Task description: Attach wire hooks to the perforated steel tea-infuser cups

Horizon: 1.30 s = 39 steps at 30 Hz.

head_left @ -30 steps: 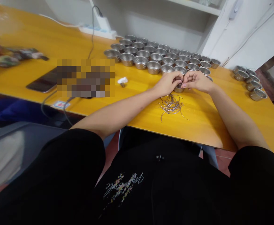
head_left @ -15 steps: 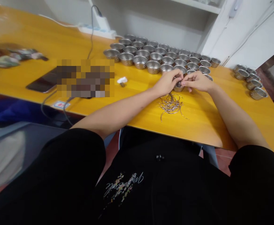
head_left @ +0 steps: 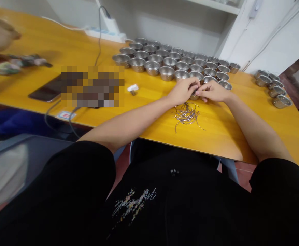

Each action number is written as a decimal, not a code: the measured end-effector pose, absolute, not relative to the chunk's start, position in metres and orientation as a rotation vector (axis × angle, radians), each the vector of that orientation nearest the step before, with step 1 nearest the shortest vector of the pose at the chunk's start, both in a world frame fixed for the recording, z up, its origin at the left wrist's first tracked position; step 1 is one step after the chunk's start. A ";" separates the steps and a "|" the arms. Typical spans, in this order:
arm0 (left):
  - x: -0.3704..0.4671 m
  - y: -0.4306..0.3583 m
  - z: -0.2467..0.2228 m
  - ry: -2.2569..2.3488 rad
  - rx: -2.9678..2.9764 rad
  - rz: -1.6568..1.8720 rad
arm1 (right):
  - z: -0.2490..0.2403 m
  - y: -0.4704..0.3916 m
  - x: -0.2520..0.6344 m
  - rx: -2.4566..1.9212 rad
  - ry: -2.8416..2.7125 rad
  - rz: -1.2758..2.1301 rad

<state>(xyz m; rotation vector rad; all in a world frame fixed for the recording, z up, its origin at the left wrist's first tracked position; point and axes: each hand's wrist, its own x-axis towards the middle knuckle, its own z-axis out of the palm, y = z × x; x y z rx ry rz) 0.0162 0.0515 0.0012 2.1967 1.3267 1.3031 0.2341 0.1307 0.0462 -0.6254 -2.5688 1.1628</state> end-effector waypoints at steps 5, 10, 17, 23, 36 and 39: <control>0.015 0.051 0.002 1.308 2.204 1.257 | 0.042 0.133 0.235 -0.648 -2.546 1.156; 0.014 0.054 0.000 1.319 2.161 1.258 | 0.039 0.137 0.235 -0.648 -2.542 1.169; 0.017 0.057 -0.002 1.352 2.120 1.335 | 0.038 0.137 0.235 -0.643 -2.505 1.200; 0.018 0.057 -0.002 1.366 2.095 1.348 | 0.038 0.137 0.235 -0.643 -2.521 1.184; 0.015 0.062 -0.005 1.367 2.102 1.369 | 0.046 0.130 0.235 -0.647 -2.565 1.172; 0.015 0.062 -0.005 1.369 2.119 1.362 | 0.045 0.130 0.233 -0.637 -2.568 1.203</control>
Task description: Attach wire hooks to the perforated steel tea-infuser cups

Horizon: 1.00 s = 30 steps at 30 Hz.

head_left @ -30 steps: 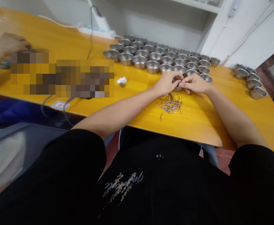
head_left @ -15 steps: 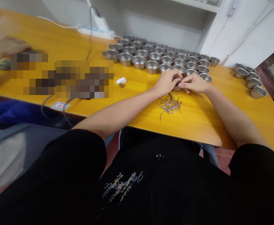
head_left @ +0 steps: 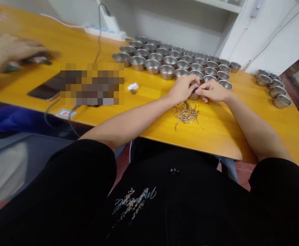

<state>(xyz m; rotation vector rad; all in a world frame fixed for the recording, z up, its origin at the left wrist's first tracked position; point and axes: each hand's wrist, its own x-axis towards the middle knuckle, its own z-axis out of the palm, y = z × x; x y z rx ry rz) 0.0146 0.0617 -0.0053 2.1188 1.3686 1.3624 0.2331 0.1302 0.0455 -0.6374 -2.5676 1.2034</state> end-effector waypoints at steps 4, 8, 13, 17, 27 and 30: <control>0.014 0.063 -0.006 1.380 2.127 1.356 | 0.045 0.131 0.231 -0.626 -2.571 1.214; 0.014 0.065 -0.007 1.397 2.122 1.369 | 0.044 0.131 0.232 -0.618 -2.580 1.195; 0.014 0.067 -0.010 1.405 2.142 1.383 | 0.043 0.132 0.232 -0.632 -2.559 1.223; 0.014 0.067 -0.011 1.406 2.135 1.387 | 0.040 0.135 0.231 -0.659 -2.550 1.254; 0.015 0.061 -0.006 1.508 2.172 1.320 | 0.039 0.138 0.232 -0.635 -2.585 1.214; 0.016 0.061 -0.006 1.526 2.181 1.308 | 0.039 0.138 0.233 -0.624 -2.600 1.200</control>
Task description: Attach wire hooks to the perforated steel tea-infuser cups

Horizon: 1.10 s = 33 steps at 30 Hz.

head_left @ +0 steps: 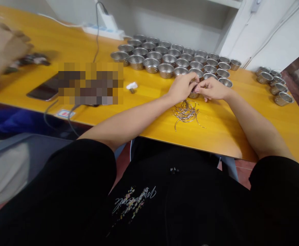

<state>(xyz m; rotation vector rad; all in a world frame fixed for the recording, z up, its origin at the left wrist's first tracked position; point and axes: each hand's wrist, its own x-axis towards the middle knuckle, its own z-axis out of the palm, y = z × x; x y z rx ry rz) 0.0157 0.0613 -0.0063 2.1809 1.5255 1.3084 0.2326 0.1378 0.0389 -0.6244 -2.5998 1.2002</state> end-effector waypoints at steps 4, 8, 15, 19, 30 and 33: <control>0.015 0.063 -0.007 1.523 2.196 1.307 | 0.039 0.138 0.233 -0.640 -2.603 1.177; 0.015 0.064 -0.008 1.531 2.201 1.302 | 0.039 0.137 0.233 -0.663 -2.601 1.164; 0.015 0.062 -0.007 1.523 2.190 1.280 | 0.039 0.138 0.234 -0.655 -2.596 1.176; 0.015 0.062 -0.007 1.543 2.193 1.276 | 0.037 0.139 0.233 -0.660 -2.585 1.195; 0.015 0.062 -0.008 1.540 2.205 1.265 | 0.039 0.138 0.235 -0.624 -2.575 1.220; 0.015 0.062 -0.007 1.542 2.217 1.260 | 0.039 0.137 0.234 -0.638 -2.585 1.205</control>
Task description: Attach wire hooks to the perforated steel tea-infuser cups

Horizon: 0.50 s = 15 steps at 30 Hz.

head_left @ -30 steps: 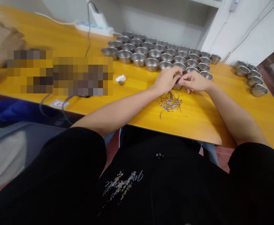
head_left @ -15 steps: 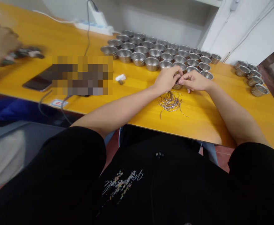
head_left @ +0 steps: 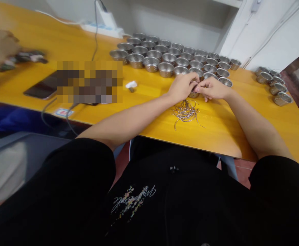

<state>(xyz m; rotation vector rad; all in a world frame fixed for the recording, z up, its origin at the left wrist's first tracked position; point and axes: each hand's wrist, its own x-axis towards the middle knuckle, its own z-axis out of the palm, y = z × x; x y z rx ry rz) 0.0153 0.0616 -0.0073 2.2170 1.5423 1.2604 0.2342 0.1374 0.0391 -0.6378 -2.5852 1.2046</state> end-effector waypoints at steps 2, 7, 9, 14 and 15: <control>0.016 0.061 -0.007 1.537 2.225 1.251 | 0.039 0.137 0.234 -0.656 -2.594 1.194; 0.017 0.056 -0.003 1.554 2.221 1.225 | 0.041 0.135 0.233 -0.669 -2.606 1.192; 0.017 0.056 -0.002 1.549 2.210 1.230 | 0.041 0.134 0.232 -0.662 -2.603 1.203; 0.016 0.055 -0.001 1.501 2.192 1.272 | 0.040 0.135 0.230 -0.680 -2.546 1.235; 0.015 0.055 0.000 1.495 2.184 1.274 | 0.039 0.135 0.230 -0.689 -2.539 1.234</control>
